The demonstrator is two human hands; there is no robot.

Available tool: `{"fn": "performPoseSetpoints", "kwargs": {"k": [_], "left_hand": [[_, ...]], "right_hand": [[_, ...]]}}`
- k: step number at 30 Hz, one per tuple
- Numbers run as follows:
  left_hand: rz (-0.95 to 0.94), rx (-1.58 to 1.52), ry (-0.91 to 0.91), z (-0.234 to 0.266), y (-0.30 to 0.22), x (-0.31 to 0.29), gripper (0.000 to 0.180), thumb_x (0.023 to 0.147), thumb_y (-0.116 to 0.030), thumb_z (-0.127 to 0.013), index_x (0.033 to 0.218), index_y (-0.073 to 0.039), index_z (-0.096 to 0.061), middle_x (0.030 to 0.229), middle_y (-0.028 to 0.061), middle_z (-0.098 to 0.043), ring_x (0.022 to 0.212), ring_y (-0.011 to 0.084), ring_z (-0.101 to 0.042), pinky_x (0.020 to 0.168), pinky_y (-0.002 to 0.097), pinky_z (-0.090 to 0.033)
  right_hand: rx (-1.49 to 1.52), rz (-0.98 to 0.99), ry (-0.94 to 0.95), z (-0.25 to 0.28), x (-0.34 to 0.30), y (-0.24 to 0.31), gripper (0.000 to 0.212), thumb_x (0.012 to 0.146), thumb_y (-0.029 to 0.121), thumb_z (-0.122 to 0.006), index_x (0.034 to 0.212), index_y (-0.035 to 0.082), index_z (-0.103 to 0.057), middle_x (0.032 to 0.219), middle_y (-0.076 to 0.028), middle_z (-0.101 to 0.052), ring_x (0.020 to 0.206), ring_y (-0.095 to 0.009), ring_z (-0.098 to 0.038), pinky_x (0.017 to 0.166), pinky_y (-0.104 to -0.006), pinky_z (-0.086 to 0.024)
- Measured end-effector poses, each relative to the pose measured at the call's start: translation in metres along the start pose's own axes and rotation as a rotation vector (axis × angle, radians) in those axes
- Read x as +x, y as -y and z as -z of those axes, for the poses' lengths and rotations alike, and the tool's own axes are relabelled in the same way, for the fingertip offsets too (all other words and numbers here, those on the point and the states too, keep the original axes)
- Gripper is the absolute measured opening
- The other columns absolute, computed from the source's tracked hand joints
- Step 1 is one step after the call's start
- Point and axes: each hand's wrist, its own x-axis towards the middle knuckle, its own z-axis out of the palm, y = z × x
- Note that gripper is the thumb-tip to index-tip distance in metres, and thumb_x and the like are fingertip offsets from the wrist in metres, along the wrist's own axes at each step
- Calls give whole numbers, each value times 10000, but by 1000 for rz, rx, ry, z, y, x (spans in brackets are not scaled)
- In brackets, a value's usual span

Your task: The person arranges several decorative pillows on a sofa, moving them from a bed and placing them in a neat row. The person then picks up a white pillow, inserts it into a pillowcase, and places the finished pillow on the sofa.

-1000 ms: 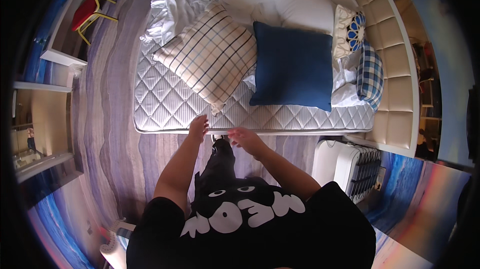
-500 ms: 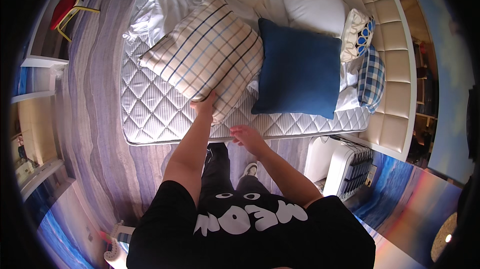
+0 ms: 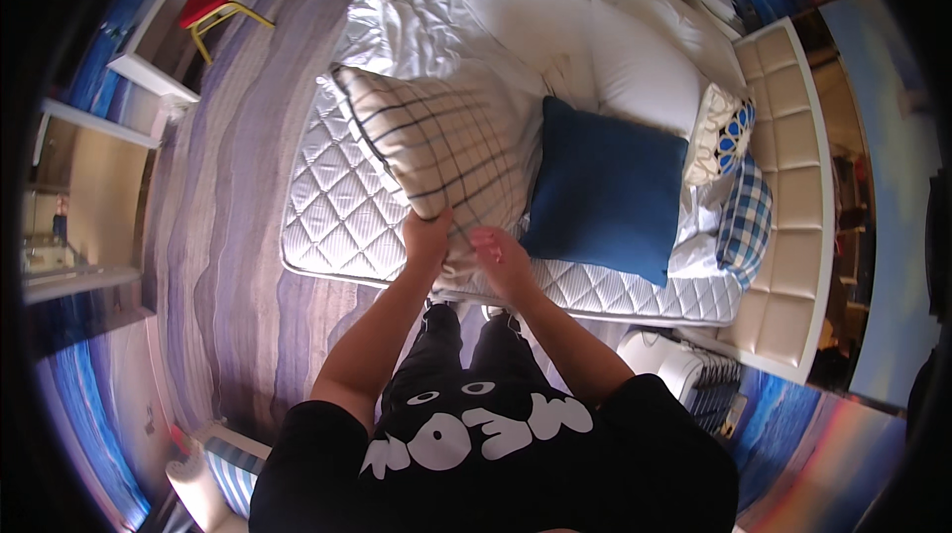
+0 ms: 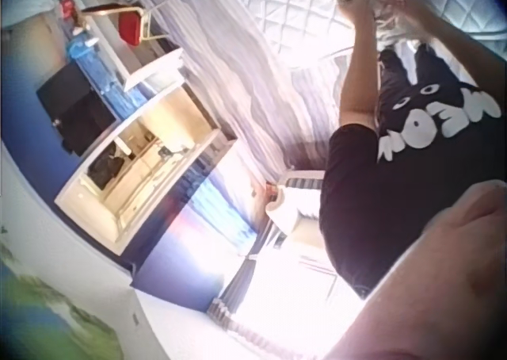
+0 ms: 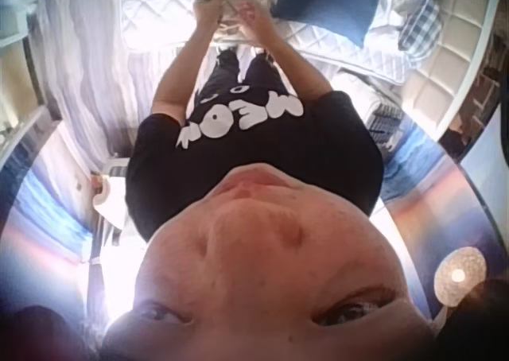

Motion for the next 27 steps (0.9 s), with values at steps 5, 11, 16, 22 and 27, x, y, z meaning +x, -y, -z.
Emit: {"fn": "performPoseSetpoints", "kwargs": {"k": [5, 11, 16, 22, 27], "left_hand": [[28, 641, 14, 26, -6, -102, 347, 838, -279, -655, 1073, -24, -647, 926, 177, -708, 901, 316, -691, 733, 429, -523], [-37, 890, 129, 10, 25, -208, 241, 819, -284, -617, 1021, -160, -660, 857, 158, -688, 860, 366, -657, 725, 476, -505], [-124, 1107, 236, -14, 31, -244, 190, 823, -225, -552, 986, -147, -609, 857, 153, -683, 838, 367, -659, 695, 491, -498], [101, 1008, 219, -8, 16, -306, 336, 803, -359, -606, 1030, -111, -607, 950, 169, -684, 921, 356, -655, 798, 464, -498], [170, 895, 270, 51, 17, -360, 381, 847, -403, -606, 1026, -67, -612, 1004, 172, -681, 933, 348, -651, 801, 443, -509]], "right_hand": [[-193, 406, 62, -3, 11, 50, 551, 851, 198, -685, 1331, 28, -474, 1152, -183, -579, 978, -277, -596, 828, -337, -492], [-430, 373, -233, -11, 49, 27, 811, 702, 435, -771, 1256, -78, -474, 1129, -284, -569, 1052, -419, -567, 916, -465, -456], [-468, -36, -176, 13, 44, 2, 656, 733, 427, -717, 1113, -92, -587, 1105, -293, -625, 1051, -398, -615, 898, -442, -493], [-652, 96, 304, -48, -14, 31, 413, 745, 261, -653, 1045, -22, -629, 1026, -258, -663, 962, -371, -650, 834, -437, -510], [-602, 404, 666, -127, -119, 50, 372, 763, 225, -641, 1091, 50, -657, 1007, -216, -683, 977, -381, -644, 838, -461, -506]]}}
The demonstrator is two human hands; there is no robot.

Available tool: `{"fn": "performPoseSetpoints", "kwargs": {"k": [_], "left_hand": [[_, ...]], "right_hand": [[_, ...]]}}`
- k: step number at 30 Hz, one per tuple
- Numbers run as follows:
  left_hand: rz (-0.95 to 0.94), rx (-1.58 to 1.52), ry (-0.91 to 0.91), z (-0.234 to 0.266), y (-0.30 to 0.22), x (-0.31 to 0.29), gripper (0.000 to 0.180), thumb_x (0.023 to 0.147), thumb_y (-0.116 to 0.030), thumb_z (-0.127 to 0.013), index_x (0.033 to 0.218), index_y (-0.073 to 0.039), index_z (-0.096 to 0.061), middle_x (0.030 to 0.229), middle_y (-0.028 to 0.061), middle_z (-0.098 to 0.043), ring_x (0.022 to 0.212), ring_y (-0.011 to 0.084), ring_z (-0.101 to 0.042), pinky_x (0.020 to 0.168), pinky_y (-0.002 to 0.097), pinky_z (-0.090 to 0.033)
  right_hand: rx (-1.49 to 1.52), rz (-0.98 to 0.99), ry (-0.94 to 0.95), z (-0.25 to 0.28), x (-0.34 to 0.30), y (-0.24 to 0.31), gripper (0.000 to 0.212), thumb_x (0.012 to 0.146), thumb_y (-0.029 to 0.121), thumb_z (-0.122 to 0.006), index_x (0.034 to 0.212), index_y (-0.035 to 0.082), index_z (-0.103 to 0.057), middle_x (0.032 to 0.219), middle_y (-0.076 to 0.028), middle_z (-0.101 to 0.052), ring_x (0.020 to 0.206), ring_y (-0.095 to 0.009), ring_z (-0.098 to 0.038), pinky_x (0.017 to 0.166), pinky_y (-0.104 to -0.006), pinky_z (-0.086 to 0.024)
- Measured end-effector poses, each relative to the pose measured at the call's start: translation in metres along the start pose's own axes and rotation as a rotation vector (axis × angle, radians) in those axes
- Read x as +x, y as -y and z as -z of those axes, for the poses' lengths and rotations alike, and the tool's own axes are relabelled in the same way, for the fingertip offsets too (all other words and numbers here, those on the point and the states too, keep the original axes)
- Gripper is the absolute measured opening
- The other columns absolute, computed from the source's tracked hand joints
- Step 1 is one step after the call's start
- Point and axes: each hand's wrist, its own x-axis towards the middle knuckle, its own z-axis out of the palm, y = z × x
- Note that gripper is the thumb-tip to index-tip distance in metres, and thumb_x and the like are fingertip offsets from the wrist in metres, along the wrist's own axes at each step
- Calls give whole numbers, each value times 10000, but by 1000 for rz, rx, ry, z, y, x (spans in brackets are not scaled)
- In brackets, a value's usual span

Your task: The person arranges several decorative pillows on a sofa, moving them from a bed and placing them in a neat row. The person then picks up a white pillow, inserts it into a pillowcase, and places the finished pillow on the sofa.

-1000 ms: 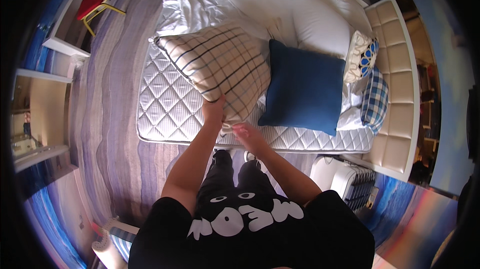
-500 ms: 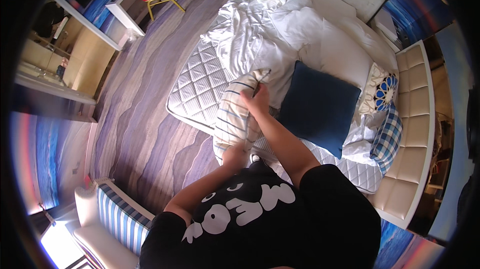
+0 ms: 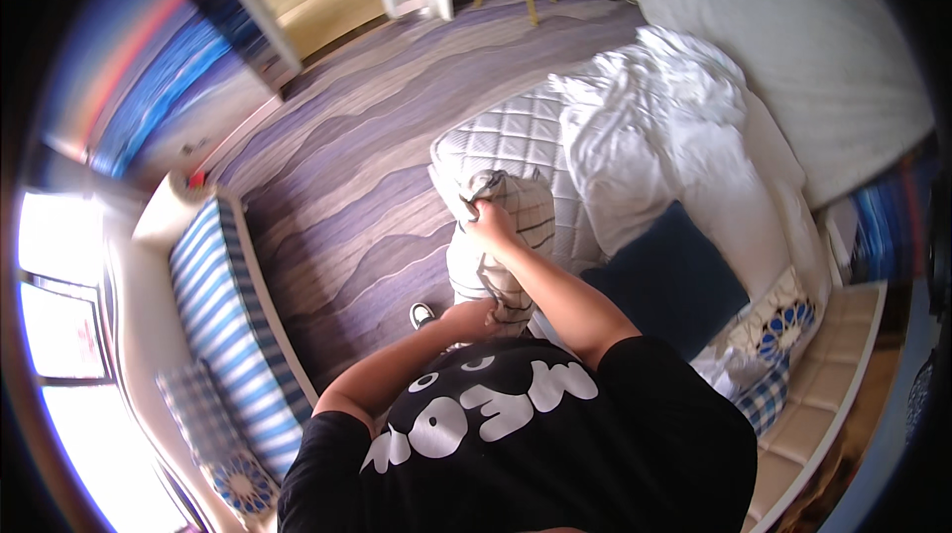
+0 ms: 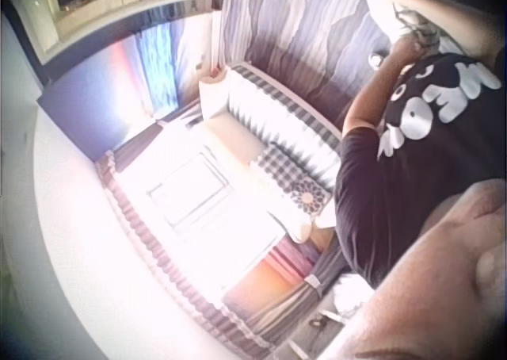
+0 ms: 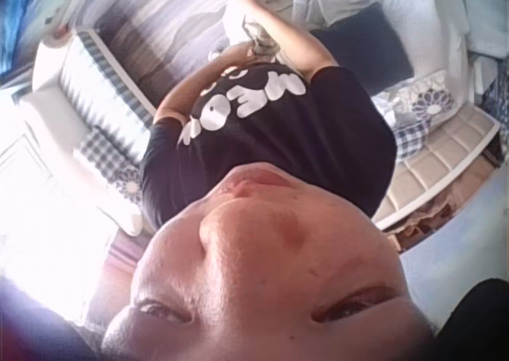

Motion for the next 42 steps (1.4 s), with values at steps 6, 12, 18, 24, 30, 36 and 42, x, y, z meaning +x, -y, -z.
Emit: {"fn": "performPoseSetpoints", "kwargs": {"k": [6, 12, 18, 24, 30, 36, 42], "left_hand": [[-41, -45, -471, 15, 134, -82, 257, 858, -220, -608, 1075, -94, -660, 955, 131, -685, 902, 294, -659, 814, 411, -514], [73, 55, -1423, 62, 254, -213, 603, 695, -152, -819, 1202, -82, -501, 1127, 186, -545, 1077, 364, -530, 917, 431, -450], [213, 82, -1611, 57, 351, -366, 1201, 369, -379, -956, 1395, -122, -387, 1394, 190, -385, 1284, 415, -386, 1051, 514, -357], [291, -380, -1441, 11, 411, -426, 1038, 461, -500, -917, 1271, 11, -518, 1259, 230, -534, 1190, 388, -502, 1021, 442, -390], [295, -867, -1586, -7, 418, -427, 526, 685, -375, -840, 1056, -45, -668, 958, 153, -685, 919, 310, -657, 841, 388, -503], [771, -185, -1512, 45, 467, -441, 385, 717, -396, -780, 897, -72, -673, 865, 148, -670, 822, 335, -651, 734, 415, -507], [970, -59, -1665, 118, 544, -446, 270, 696, -297, -764, 781, -78, -632, 749, 133, -653, 691, 320, -655, 626, 422, -526]], "right_hand": [[232, 553, 388, -51, -23, 111, 284, 840, 153, -629, 1108, 71, -671, 942, -186, -698, 894, -300, -687, 780, -358, -509], [203, 766, 700, -135, -54, 243, 208, 831, 60, -650, 1031, 46, -703, 926, -131, -727, 841, -145, -676, 765, -283, -497], [396, 753, 1054, -231, -49, 349, 416, 701, -188, -543, 1049, -19, -695, 1010, -24, -715, 936, -93, -626, 856, -245, -484], [523, 465, 1411, -341, -62, 396, 429, 676, -199, -538, 1026, -9, -696, 936, 13, -700, 854, -64, -606, 746, -219, -481], [379, 605, 1418, -425, -64, 440, 584, 715, -43, -571, 1283, 87, -530, 1119, -21, -611, 1083, -113, -528, 885, -289, -422], [-274, 1765, 495, -472, -59, 514, 811, 667, 170, -701, 1424, 216, -416, 1415, -134, -388, 1389, -345, -282, 1122, -579, -187], [-628, 1976, 969, -568, -34, 542, 534, 771, 166, -609, 1298, 125, -533, 1293, -92, -550, 1277, -225, -477, 1135, -592, -130]]}}
